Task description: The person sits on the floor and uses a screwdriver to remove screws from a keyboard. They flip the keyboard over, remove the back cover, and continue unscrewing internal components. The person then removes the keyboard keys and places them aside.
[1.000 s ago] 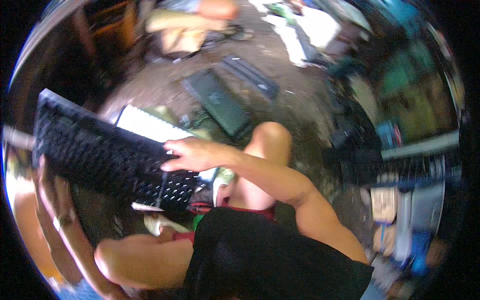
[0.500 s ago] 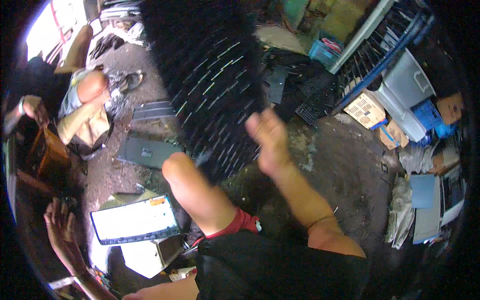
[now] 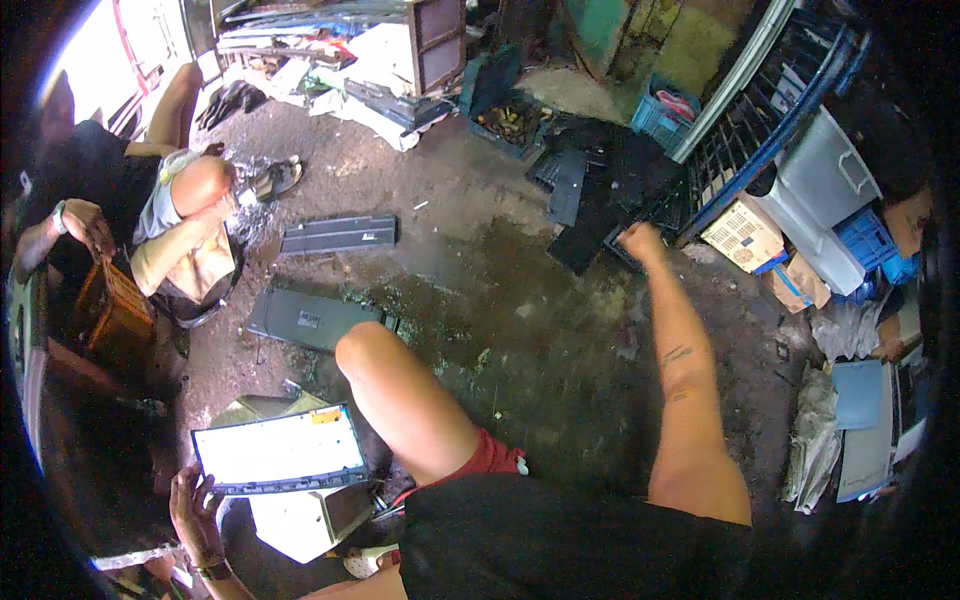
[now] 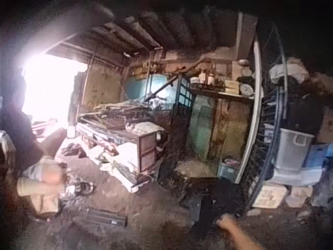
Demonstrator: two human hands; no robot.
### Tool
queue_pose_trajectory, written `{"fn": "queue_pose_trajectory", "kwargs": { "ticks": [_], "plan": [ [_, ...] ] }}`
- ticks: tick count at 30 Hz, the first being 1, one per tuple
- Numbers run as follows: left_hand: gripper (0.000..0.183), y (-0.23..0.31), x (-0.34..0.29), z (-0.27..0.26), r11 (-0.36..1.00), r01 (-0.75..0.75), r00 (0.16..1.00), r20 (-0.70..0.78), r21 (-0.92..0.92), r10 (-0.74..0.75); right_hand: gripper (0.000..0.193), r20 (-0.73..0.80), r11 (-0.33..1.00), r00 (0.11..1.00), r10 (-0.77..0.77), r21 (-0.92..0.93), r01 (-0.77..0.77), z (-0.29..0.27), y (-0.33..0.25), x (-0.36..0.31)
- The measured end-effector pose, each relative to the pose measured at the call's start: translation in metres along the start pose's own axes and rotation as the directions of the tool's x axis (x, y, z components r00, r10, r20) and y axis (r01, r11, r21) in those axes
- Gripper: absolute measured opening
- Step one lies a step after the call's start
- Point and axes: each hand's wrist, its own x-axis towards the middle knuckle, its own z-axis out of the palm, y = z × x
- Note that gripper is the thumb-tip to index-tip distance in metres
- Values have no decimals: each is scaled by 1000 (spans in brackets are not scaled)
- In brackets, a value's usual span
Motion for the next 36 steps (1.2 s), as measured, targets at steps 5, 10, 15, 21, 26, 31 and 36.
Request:
{"fn": "queue_pose_trajectory", "kwargs": {
  "ticks": [5,10,15,21,26,31,36],
  "plan": [
    [37,8,-20,7,995,82,996,-42,60,-79,48,405,967,885,-229,-11,256,149,-71,-100],
    [34,-5,-39,15,970,200,974,-131,136,-183,36,308,892,837,-452,153,425,114,-184,-157],
    [33,-57,-55,11,921,110,993,-76,374,-87,23,-309,304,733,-606,761,573,6,-328,-229],
    [35,-151,-83,80,884,322,944,-182,339,-274,28,40,156,214,-976,815,558,71,-440,-363],
    [41,-209,-116,143,939,343,925,-171,-17,-340,36,488,416,189,-852,412,811,178,-444,-409],
    [36,-211,-130,142,941,323,918,-276,100,-285,36,336,310,137,-932,538,784,192,-451,-400],
    [32,-196,-138,98,912,259,873,-480,318,-80,32,289,156,-67,-955,684,713,198,-513,-376]
  ]
}}
